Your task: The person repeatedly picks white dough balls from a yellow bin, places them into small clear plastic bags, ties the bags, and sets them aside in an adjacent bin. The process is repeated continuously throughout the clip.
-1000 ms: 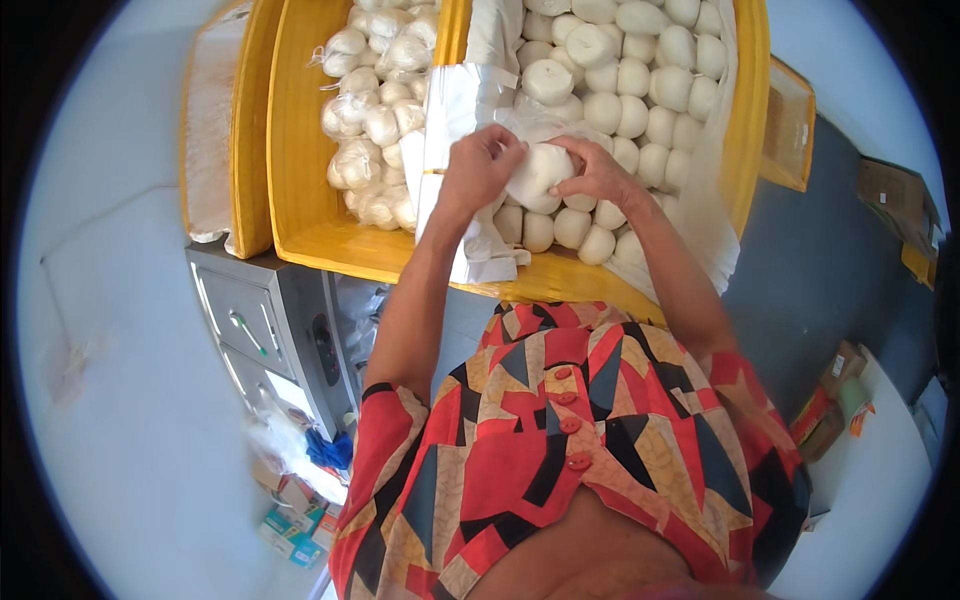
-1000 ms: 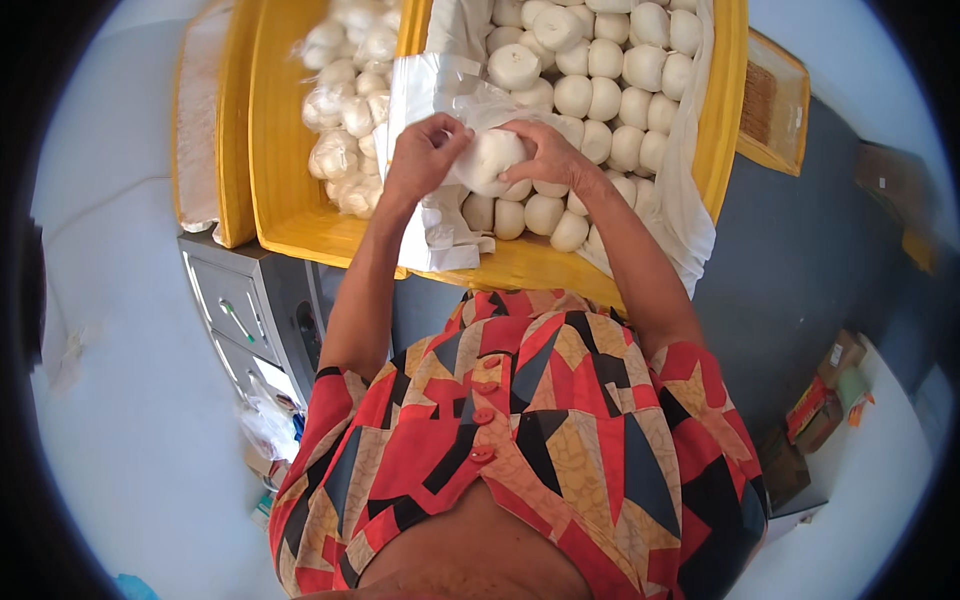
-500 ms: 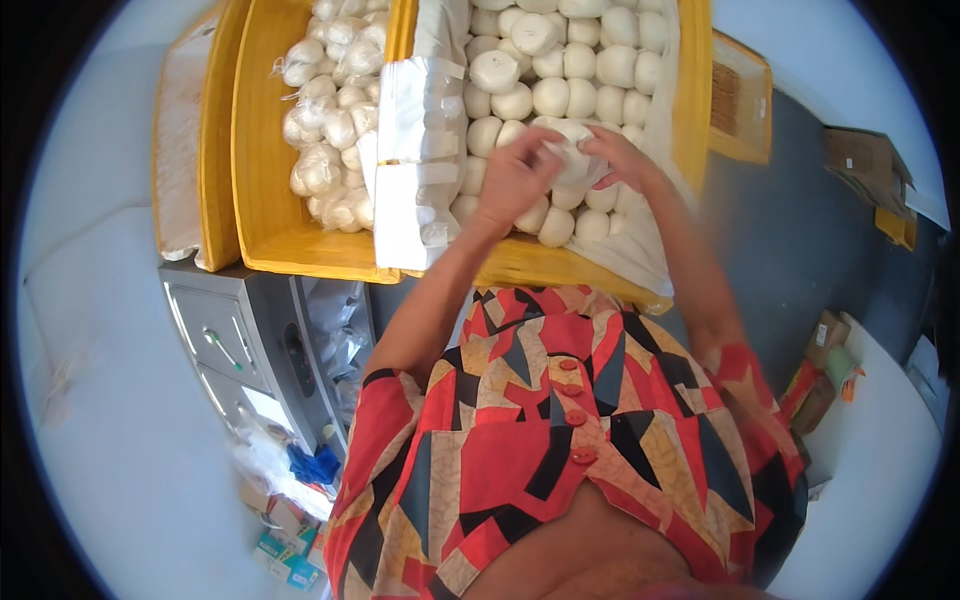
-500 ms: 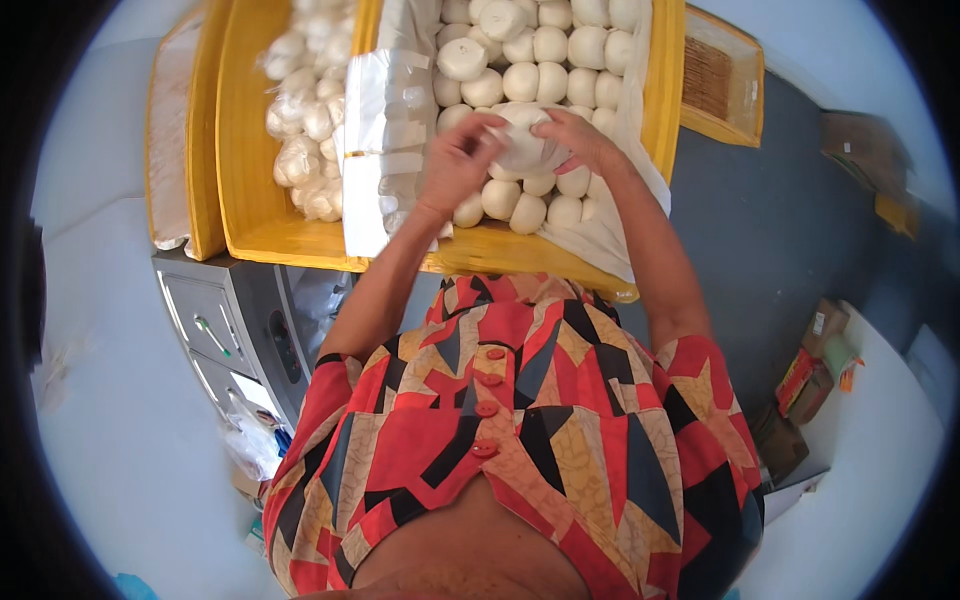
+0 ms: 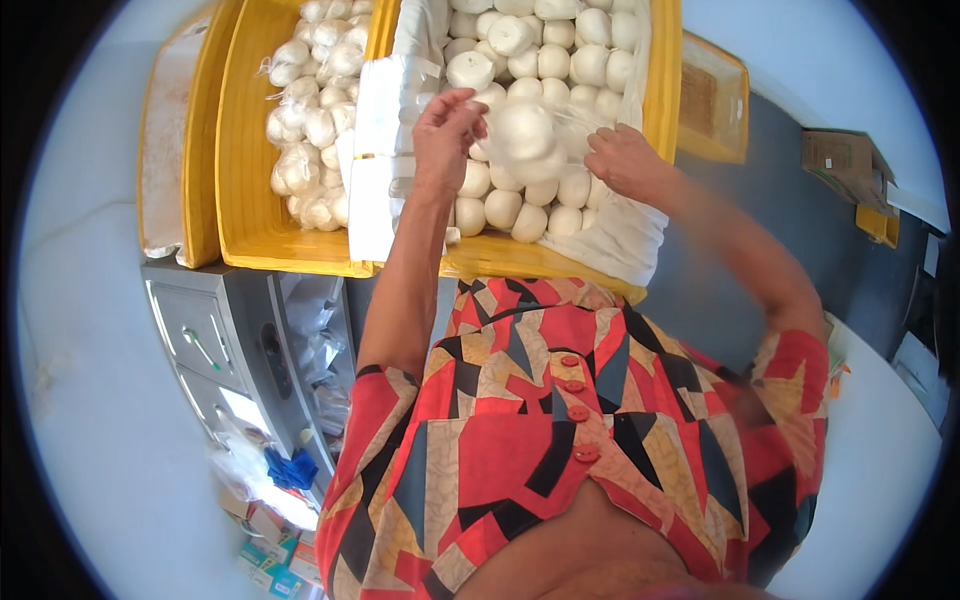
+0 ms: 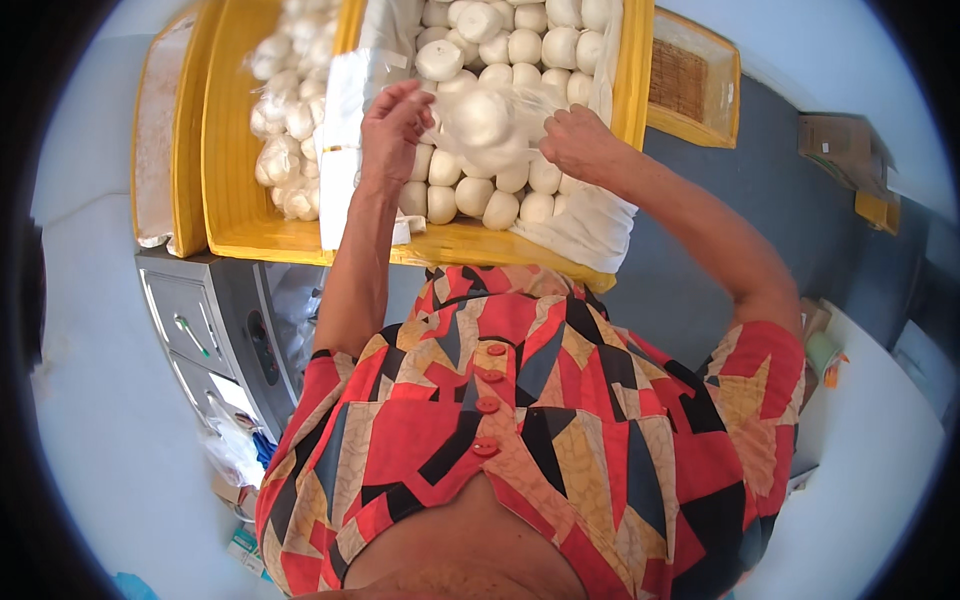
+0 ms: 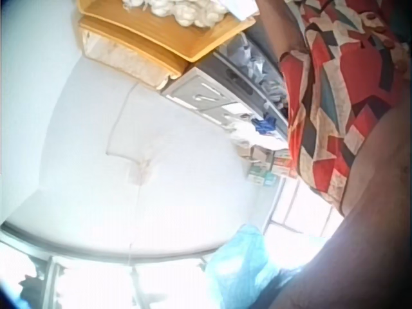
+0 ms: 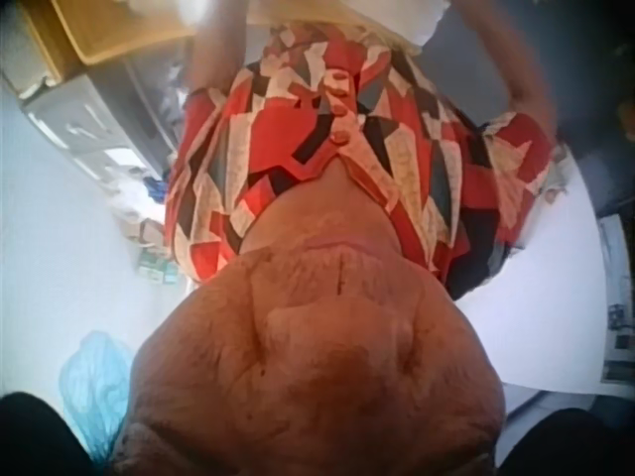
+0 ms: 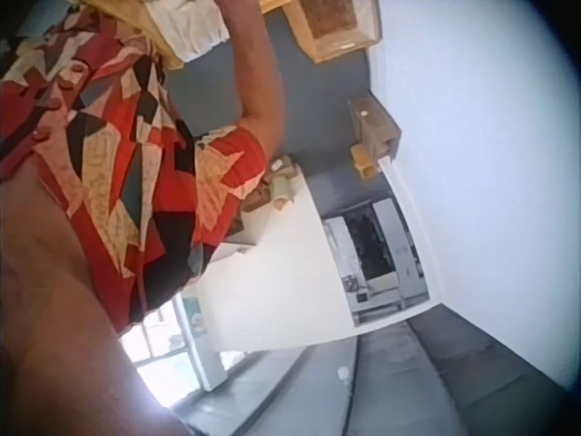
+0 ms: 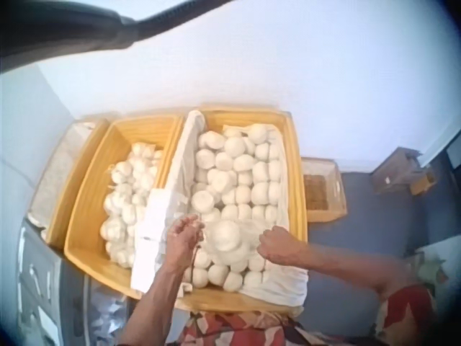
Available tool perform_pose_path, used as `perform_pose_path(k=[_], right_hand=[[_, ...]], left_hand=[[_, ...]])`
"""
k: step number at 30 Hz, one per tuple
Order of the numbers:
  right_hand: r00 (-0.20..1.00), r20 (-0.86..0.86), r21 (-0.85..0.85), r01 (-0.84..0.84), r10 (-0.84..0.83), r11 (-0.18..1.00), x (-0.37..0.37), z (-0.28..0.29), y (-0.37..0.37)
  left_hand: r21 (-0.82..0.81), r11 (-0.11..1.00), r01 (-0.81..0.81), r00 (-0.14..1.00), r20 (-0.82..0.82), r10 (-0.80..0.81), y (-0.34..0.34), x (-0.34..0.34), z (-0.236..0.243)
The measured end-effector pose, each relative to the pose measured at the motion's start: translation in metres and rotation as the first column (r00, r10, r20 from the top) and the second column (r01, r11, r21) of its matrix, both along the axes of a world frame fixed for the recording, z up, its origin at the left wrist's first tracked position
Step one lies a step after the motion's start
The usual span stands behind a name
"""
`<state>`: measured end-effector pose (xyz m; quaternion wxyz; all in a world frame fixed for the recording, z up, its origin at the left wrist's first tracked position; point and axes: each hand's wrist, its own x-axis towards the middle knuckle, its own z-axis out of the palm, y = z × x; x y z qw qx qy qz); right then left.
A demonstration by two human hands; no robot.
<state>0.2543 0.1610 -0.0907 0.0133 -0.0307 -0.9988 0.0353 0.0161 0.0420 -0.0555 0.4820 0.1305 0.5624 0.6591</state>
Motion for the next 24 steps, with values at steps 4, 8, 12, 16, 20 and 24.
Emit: perform_pose_path(k=[4, 8, 12, 16, 20, 24], right_hand=[[0.999, 0.051, 0.061, -0.004, 0.001, 0.998, -0.013, 0.016, 0.003], [0.947, 0.318, 0.118, 0.019, -0.056, 0.993, -0.011, 0.04, 0.025], [0.987, 0.001, 0.126, -0.161, 0.163, 0.979, -0.001, 0.048, 0.033], [0.885, -0.449, -0.032, -0.152, 0.122, 0.988, -0.024, 0.07, 0.014], [0.69, -0.542, -0.612, 0.067, -0.48, 0.788, -0.041, 0.063, -0.007], [0.721, -0.117, -0.957, 0.101, -0.683, 0.271, -0.045, 0.055, -0.014]], left_hand=[[-0.086, 0.967, 0.241, 0.95, -0.183, -0.254, -0.008, 0.02, -0.033], [-0.093, 0.991, 0.093, 0.996, 0.019, -0.092, -0.004, 0.009, -0.012], [-0.068, 0.978, 0.196, 0.98, 0.048, -0.193, -0.006, -0.002, 0.007], [0.037, 0.899, 0.436, 0.895, -0.118, -0.429, -0.017, 0.019, 0.015], [0.148, 0.887, 0.437, 0.892, -0.201, -0.405, -0.016, 0.029, 0.016], [0.102, 0.902, 0.42, 0.875, -0.311, -0.372, -0.009, 0.035, 0.033]])
